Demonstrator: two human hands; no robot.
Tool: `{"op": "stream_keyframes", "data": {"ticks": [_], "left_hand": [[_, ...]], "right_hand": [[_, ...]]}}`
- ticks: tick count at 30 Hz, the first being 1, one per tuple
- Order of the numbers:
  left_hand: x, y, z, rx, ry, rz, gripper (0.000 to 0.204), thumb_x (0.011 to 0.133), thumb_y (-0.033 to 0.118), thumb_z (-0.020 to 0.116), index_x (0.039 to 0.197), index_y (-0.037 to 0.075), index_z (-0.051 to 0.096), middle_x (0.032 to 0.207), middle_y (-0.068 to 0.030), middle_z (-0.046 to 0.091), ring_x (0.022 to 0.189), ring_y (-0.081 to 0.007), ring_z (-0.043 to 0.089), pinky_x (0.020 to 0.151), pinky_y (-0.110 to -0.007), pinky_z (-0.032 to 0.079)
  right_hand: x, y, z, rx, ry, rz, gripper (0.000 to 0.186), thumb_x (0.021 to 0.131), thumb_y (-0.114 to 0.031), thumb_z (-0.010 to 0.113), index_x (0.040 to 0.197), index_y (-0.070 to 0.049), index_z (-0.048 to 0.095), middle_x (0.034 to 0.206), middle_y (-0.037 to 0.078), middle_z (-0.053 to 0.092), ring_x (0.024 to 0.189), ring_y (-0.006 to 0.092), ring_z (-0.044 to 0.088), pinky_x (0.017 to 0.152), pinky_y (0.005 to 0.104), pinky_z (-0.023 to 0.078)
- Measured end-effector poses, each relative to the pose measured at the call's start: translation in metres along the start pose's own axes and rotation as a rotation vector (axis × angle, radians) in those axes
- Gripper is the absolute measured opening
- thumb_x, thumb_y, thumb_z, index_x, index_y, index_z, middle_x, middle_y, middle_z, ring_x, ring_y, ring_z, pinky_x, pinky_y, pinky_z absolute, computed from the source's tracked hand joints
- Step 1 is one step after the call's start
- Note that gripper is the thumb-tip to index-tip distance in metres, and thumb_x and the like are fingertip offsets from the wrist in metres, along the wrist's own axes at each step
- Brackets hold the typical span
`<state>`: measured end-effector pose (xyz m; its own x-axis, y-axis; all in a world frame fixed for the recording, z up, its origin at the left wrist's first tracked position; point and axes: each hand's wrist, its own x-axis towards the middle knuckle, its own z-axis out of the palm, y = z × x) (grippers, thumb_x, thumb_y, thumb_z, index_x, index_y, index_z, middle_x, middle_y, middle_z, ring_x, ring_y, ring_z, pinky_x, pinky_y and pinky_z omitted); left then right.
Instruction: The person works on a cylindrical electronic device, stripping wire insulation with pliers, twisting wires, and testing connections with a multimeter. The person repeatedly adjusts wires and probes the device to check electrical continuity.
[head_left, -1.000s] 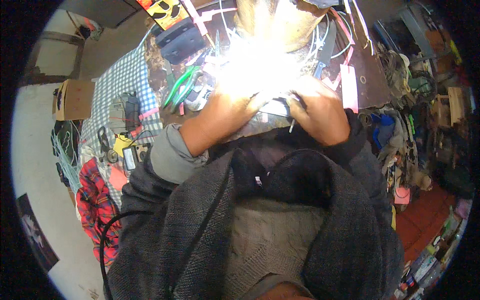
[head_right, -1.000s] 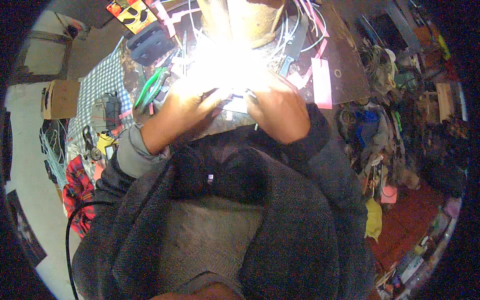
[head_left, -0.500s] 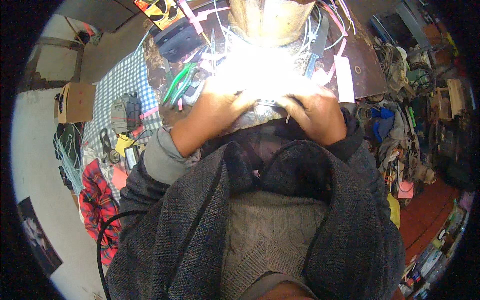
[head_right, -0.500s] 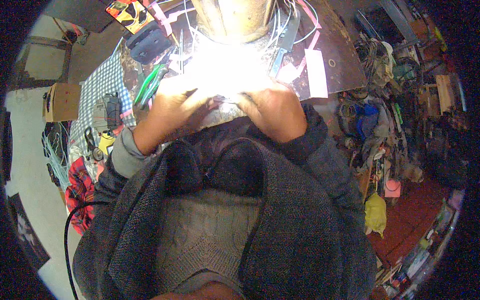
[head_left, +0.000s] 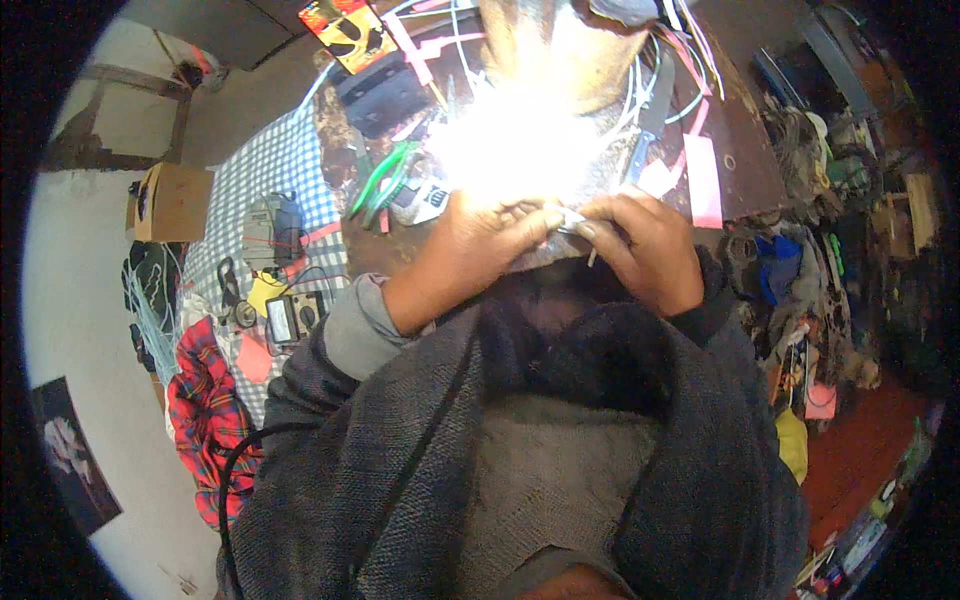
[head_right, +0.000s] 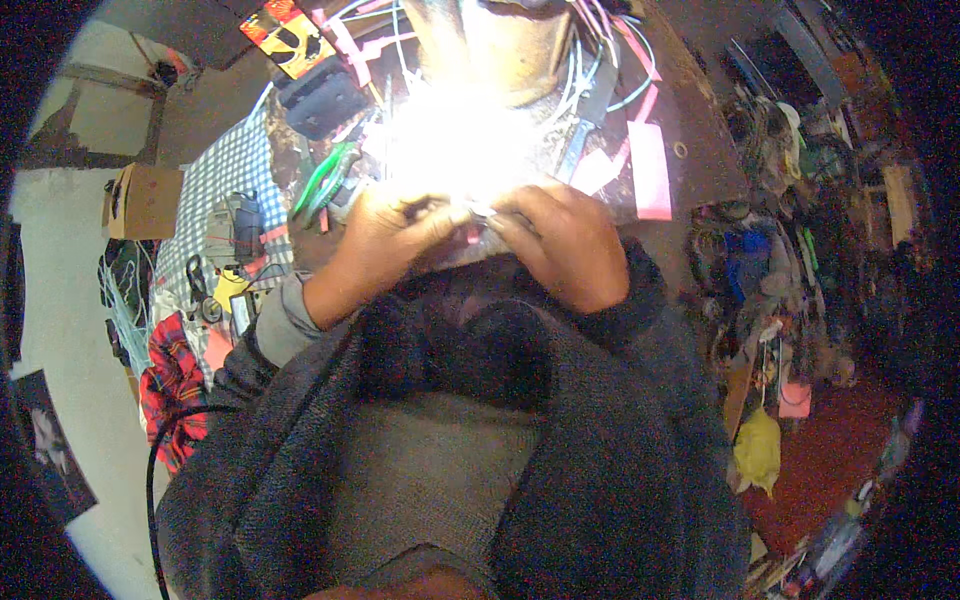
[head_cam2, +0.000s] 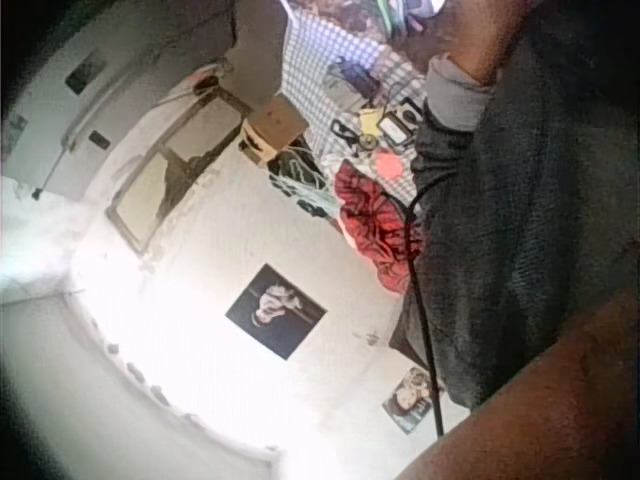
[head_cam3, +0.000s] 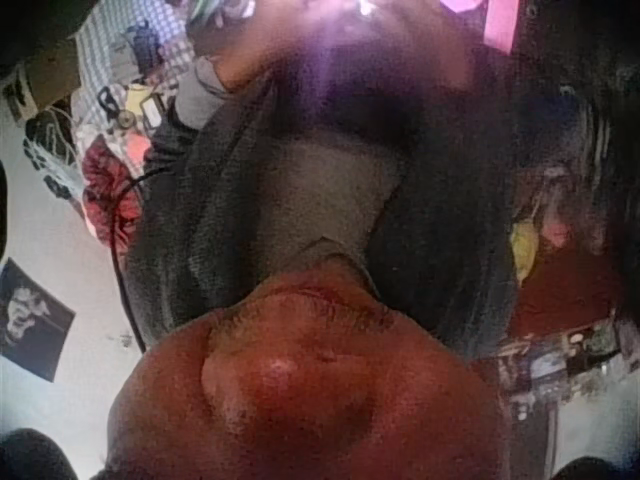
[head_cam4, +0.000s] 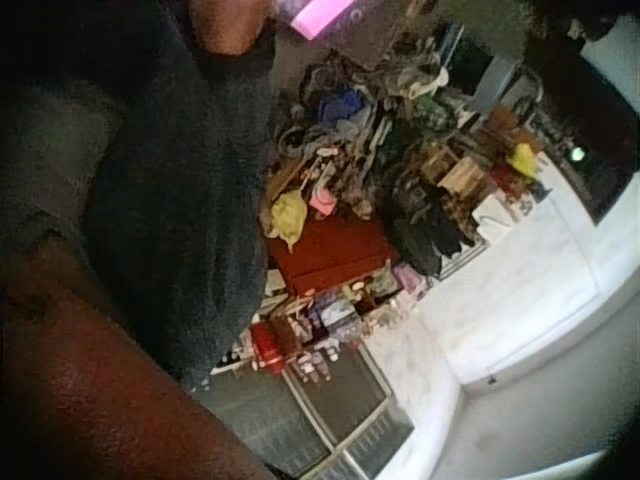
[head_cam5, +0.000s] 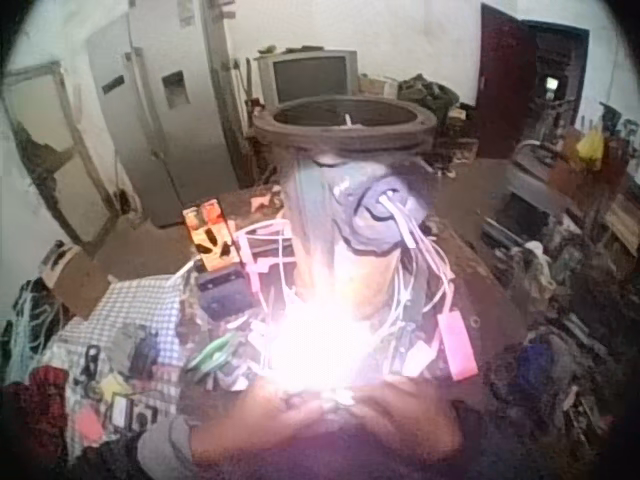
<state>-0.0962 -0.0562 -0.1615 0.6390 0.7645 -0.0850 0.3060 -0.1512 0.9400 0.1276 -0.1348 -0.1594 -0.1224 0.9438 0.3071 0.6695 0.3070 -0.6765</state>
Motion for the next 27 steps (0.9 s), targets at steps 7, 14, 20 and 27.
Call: {"op": "stream_keyframes", "data": {"ticks": [7, 14, 20, 27], "left_hand": [[0.002, 0.003, -0.007, 0.008, -0.001, 0.040, 0.012, 0.100, 0.012, 0.071, 0.099, 0.002, 0.077, 0.079, -0.0013, 0.073, 0.072, -0.0069, 0.066, 0.064, -0.025, 0.053], [0.016, -0.004, -0.011, 0.433, 0.156, 0.318, 0.021, 0.094, 0.006, 0.075, 0.113, -0.004, 0.074, 0.101, -0.0091, 0.076, 0.090, -0.0147, 0.071, 0.081, -0.028, 0.057], [0.024, 0.009, -0.005, 0.256, 0.096, 0.387, 0.028, 0.093, 0.005, 0.076, 0.118, -0.007, 0.072, 0.109, -0.0108, 0.076, 0.098, -0.0153, 0.071, 0.088, -0.029, 0.057], [0.028, 0.036, 0.010, -0.031, 0.113, 0.173, 0.020, 0.094, 0.002, 0.075, 0.112, -0.004, 0.074, 0.102, -0.0095, 0.077, 0.091, -0.0135, 0.071, 0.082, -0.030, 0.058]], "right_hand": [[0.002, -0.001, 0.002, 0.083, 0.007, 0.032, 0.015, 0.090, -0.012, 0.075, 0.102, -0.003, 0.071, 0.090, 0.017, 0.069, 0.084, 0.0378, 0.070, 0.071, 0.0451, 0.054], [-0.002, 0.010, 0.000, 0.000, 0.244, 0.082, 0.021, 0.087, -0.010, 0.082, 0.103, 0.001, 0.075, 0.089, 0.010, 0.072, 0.078, 0.0196, 0.069, 0.071, 0.0314, 0.055], [0.001, 0.015, 0.003, 0.117, 0.279, 0.015, 0.019, 0.090, -0.004, 0.080, 0.106, 0.003, 0.075, 0.098, 0.012, 0.075, 0.084, 0.0193, 0.072, 0.075, 0.0310, 0.056], [0.000, 0.013, -0.007, 0.042, 0.217, -0.047, 0.023, 0.091, -0.009, 0.077, 0.112, 0.002, 0.075, 0.104, 0.018, 0.076, 0.086, 0.0267, 0.074, 0.078, 0.0353, 0.057]]}}
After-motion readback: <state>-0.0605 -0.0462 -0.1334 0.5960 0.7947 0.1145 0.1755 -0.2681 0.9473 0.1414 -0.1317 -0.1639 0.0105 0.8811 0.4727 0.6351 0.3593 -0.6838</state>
